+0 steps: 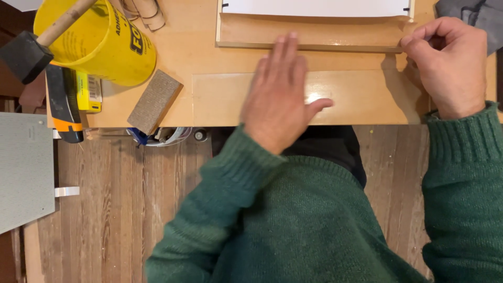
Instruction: Applying gummed paper tape to the back edges of a picture frame using a brush and adhesive.
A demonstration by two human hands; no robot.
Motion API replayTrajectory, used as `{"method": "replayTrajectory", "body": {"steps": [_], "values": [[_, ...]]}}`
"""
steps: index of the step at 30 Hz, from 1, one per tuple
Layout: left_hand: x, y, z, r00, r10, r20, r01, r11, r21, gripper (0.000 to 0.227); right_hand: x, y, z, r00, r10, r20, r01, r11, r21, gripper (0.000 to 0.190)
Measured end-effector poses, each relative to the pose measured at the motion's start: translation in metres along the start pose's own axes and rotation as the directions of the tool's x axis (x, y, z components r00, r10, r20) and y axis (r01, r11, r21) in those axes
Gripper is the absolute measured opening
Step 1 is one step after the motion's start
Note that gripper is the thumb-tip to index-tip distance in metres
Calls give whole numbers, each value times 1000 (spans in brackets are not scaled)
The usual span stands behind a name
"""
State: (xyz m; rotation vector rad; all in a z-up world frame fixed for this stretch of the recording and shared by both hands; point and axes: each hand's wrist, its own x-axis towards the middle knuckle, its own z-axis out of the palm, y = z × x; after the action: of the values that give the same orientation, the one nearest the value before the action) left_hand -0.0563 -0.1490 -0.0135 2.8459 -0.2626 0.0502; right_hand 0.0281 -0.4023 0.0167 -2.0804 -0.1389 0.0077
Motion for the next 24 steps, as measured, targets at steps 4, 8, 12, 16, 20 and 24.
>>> {"method": "replayTrajectory", "body": {"steps": [4, 8, 12, 16, 20, 24], "values": [[2, 24, 3, 997, 73, -21, -73, 997, 0, 98, 0, -4, 1, 1000, 0, -8, 0, 1000, -5, 8], [-3, 29, 3, 987, 78, -142, -91, 992, -88, 93, -1, -9, 2, 999, 37, -21, -36, 999, 17, 8], [-6, 27, 5, 978, 62, -199, -79, 994, -78, 87, -1, -9, 3, 999, 32, -39, -31, 999, 35, 8], [-4, 33, 6, 977, 68, -204, -83, 994, -66, 88, 3, 33, -5, 999, -29, -32, 30, 1000, 10, 8], [0, 41, 5, 980, 57, -193, -70, 996, -61, 88, 3, 43, -8, 995, -95, -6, 95, 995, -30, 9], [11, 58, 6, 983, 96, -154, -107, 992, -61, 88, 5, 51, -7, 987, -158, 0, 158, 986, -54, 8]]}}
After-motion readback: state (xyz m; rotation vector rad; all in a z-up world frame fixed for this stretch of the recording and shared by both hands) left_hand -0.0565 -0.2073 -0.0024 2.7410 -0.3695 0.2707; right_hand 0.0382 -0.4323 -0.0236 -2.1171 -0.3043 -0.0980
